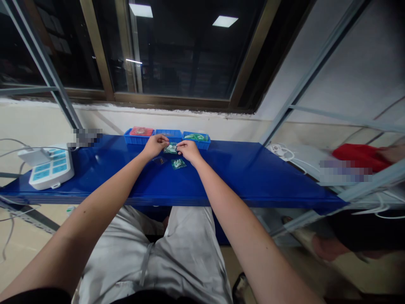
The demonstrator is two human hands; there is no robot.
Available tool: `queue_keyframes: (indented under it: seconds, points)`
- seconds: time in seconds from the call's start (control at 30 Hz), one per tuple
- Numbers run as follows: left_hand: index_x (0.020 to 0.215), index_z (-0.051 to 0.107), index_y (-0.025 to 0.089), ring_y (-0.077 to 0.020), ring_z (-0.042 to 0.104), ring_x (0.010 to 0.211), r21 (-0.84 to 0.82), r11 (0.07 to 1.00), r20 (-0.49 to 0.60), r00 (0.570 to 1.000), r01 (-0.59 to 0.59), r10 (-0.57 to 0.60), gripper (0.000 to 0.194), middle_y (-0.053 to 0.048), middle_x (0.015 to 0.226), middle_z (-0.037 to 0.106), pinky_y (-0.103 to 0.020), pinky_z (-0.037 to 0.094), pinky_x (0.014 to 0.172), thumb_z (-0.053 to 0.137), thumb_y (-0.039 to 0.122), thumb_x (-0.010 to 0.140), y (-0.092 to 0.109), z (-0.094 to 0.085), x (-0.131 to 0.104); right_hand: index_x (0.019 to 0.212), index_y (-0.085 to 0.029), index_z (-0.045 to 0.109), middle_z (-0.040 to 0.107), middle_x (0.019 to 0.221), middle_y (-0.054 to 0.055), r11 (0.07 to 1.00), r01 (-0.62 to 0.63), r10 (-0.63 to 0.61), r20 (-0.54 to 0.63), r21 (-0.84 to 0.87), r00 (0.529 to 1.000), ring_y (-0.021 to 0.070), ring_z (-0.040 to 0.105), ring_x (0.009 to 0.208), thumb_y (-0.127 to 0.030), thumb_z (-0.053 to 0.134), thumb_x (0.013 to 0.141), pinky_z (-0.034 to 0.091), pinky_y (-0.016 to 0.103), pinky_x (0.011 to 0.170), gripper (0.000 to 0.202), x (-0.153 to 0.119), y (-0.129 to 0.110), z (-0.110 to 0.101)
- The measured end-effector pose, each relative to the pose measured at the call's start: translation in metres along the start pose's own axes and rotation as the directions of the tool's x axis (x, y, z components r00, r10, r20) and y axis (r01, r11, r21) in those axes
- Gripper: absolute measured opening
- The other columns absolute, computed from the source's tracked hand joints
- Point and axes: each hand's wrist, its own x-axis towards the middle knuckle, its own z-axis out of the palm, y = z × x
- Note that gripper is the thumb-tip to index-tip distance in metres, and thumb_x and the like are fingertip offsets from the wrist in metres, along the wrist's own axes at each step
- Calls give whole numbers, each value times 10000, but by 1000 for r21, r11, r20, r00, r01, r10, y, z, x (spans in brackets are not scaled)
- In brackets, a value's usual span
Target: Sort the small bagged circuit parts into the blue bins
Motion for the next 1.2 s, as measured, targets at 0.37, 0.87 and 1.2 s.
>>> queue_keyframes:
  seconds: [0.37, 0.87, 1.2]
  points:
    - [782, 675, 138, -111, 550, 558, -104, 994, -70, 997, 39, -46, 74, -5, 611, 638, -248, 446, 593, 727, 164, 736, 3, 0, -5, 708, -163, 646, 594, 562, -19, 998, 48, -50, 38, 31, 998, 110, 603, 506, -186, 617, 787, 407, 178, 465, 88, -5, -5, 1]
    - [704, 630, 159, -97, 483, 419, 20, 992, 24, 992, 122, -122, 165, 15, 491, 525, -220, 371, 433, 705, 246, 822, 5, 1, -12, 760, -152, 662, 570, 535, -27, 991, -51, 56, -32, 123, 998, 106, 562, 433, -168, 617, 812, 395, 178, 395, 70, -8, -11, -4]
    - [877, 624, 139, -180, 686, 707, -222, 960, 86, 984, 170, -154, 121, -103, 833, 691, -286, 536, 581, 657, 255, 878, 18, 5, -17, 894, -163, 595, 644, 693, 10, 925, -81, 73, 34, 371, 997, 148, 682, 631, -209, 618, 881, 531, 206, 480, 54, -8, -14, -3]
